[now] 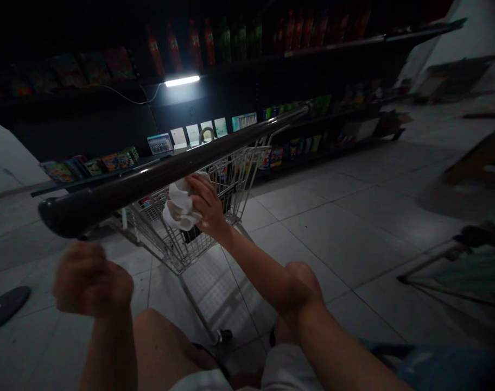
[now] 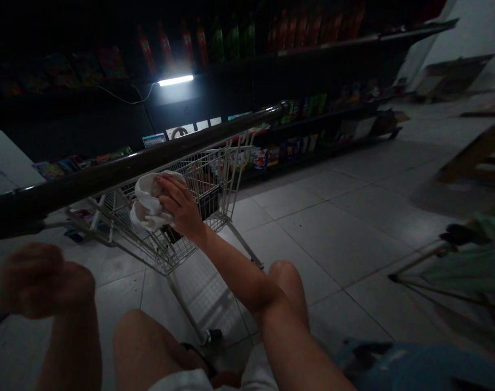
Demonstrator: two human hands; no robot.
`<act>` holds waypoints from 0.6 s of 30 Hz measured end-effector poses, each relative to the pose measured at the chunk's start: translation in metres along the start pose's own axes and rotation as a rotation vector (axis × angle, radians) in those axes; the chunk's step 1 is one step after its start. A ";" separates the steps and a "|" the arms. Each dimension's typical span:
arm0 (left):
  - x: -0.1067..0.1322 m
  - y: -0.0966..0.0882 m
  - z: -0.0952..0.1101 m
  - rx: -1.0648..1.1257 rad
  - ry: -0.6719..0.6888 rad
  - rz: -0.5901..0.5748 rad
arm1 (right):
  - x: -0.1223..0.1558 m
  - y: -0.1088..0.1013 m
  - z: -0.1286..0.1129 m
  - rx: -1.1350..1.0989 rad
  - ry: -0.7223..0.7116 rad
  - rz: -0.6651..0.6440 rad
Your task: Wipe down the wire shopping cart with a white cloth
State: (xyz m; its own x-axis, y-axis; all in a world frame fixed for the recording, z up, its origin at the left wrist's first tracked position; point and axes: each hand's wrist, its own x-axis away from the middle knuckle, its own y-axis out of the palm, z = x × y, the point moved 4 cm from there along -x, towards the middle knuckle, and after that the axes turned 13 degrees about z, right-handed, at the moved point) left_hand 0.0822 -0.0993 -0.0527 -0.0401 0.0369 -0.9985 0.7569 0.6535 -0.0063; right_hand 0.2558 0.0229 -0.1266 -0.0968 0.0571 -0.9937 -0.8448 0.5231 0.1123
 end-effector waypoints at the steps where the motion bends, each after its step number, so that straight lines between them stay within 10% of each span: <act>1: 0.002 0.000 0.026 0.103 0.174 0.052 | 0.004 0.006 0.003 0.015 -0.009 -0.021; 4: -0.001 0.030 0.063 0.095 0.352 -0.228 | 0.046 0.021 0.010 0.042 -0.037 -0.068; 10: -0.050 0.093 -0.002 -0.402 0.077 -0.429 | 0.127 0.012 0.014 -0.038 0.013 -0.315; 18: -0.051 0.114 -0.034 -0.551 0.035 -0.688 | 0.027 -0.015 0.021 0.048 0.062 0.017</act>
State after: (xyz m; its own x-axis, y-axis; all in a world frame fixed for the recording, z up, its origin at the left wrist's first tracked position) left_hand 0.1483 -0.0016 -0.0011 -0.3982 -0.4817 -0.7806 0.1357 0.8107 -0.5695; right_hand 0.2766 0.0349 -0.1553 -0.1445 0.0139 -0.9894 -0.8169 0.5626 0.1273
